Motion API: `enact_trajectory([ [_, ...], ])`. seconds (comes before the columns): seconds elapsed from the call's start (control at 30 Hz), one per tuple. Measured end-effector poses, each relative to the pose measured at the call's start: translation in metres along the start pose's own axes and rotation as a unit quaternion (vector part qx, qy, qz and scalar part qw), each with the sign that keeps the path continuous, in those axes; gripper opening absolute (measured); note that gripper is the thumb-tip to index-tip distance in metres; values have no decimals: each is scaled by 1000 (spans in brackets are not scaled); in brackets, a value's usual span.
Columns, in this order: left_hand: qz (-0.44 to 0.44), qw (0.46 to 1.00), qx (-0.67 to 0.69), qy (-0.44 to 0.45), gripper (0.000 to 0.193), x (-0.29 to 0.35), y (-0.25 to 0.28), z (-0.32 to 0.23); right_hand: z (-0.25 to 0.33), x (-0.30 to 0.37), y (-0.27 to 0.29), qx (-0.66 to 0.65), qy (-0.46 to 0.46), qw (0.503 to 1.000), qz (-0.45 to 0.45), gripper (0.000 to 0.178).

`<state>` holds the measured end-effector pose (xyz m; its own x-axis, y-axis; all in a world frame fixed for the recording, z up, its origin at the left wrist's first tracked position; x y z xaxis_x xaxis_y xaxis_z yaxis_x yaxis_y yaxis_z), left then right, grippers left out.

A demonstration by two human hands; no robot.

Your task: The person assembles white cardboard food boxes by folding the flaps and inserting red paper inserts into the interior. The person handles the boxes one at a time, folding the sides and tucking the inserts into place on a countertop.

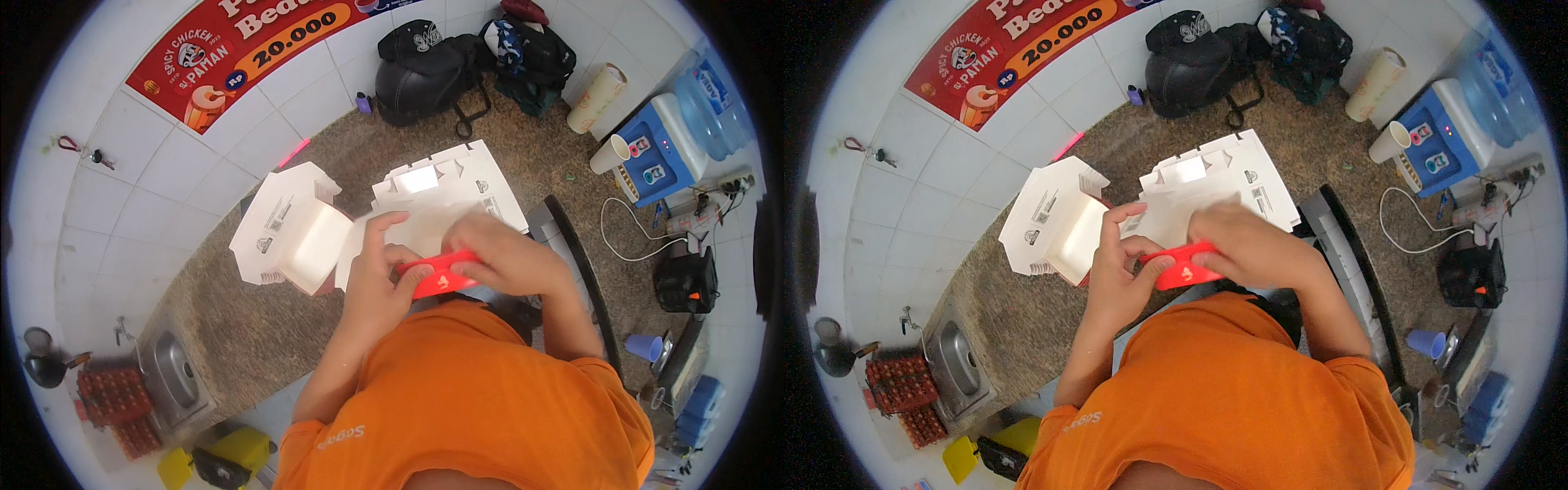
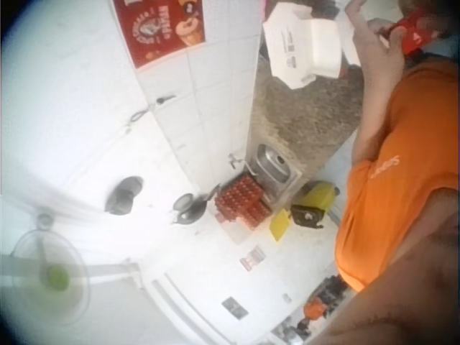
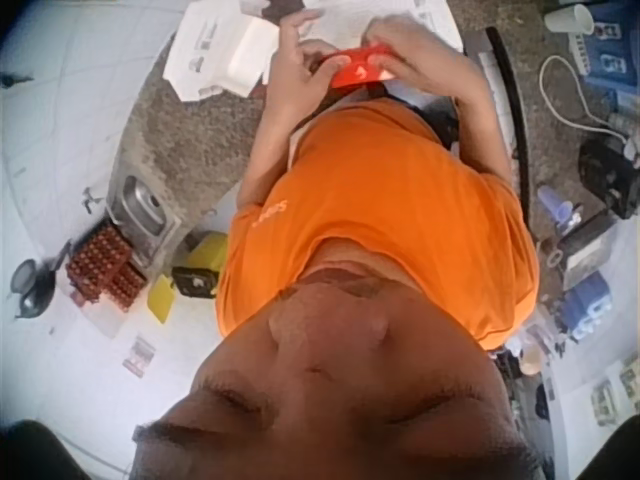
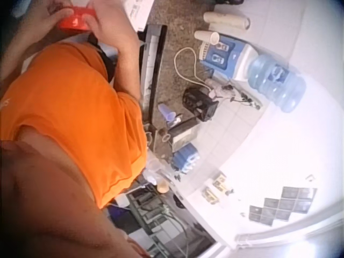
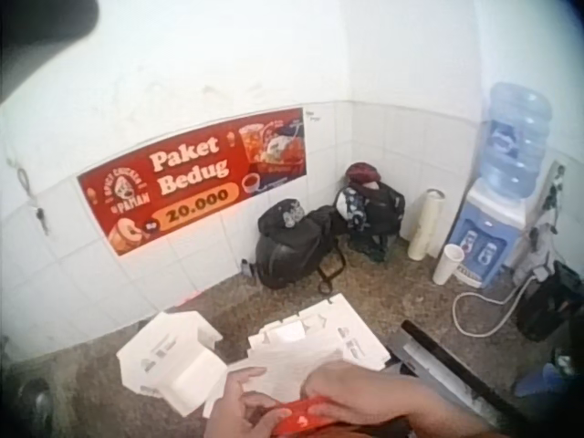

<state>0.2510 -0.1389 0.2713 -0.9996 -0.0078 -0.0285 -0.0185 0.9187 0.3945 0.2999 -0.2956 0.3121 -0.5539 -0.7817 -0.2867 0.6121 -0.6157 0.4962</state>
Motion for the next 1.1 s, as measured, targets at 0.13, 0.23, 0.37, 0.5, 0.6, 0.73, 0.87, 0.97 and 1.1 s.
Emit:
enact_trajectory([
  [0.13, 40, 980, -175, -83, 61, 2, 4, -27, -13, 1, -24, -113, -132, 982, 81, 19],
  [0.23, -26, 951, -283, -126, 63, 7, 15, -34, -14, -6, -30, -23, -124, 984, 124, 24],
  [0.37, -238, 909, -299, -165, 88, 22, 17, -37, -37, -12, -15, -168, -175, 964, -108, 32],
  [0.5, -248, 931, -182, -197, 95, 33, 2, 3, -52, -17, -48, -293, -175, 937, -80, 33],
  [0.6, -282, 919, -110, -254, 78, 59, 20, 1, -80, -26, -35, -62, -151, 972, -171, 52],
  [0.73, -271, 896, -77, -345, 72, 82, 31, -16, -133, -57, -76, -189, -115, 975, -23, 64],
  [0.87, -417, 858, -82, -287, 78, 103, 87, 12, -65, -128, -93, -31, -48, 994, -92, 63],
  [0.97, -482, 865, -102, -91, 68, 115, 137, 96, -151, -178, -110, -80, -101, 990, -58, 55],
  [1.1, -382, 899, -186, 103, 47, 107, 168, 198, -148, -221, -153, 31, -101, 994, 0, 54],
])
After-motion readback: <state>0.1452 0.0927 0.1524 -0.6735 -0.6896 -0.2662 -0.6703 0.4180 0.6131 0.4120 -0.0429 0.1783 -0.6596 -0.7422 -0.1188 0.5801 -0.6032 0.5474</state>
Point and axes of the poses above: each hand's wrist, its own x-axis away from the middle knuckle, its own y-axis out of the back of the hand, z = x × y, the point moved 10 cm from there along -x, towards the middle knuckle, and after that the axes turned 11 degrees about -x, right-handed, at the moved point
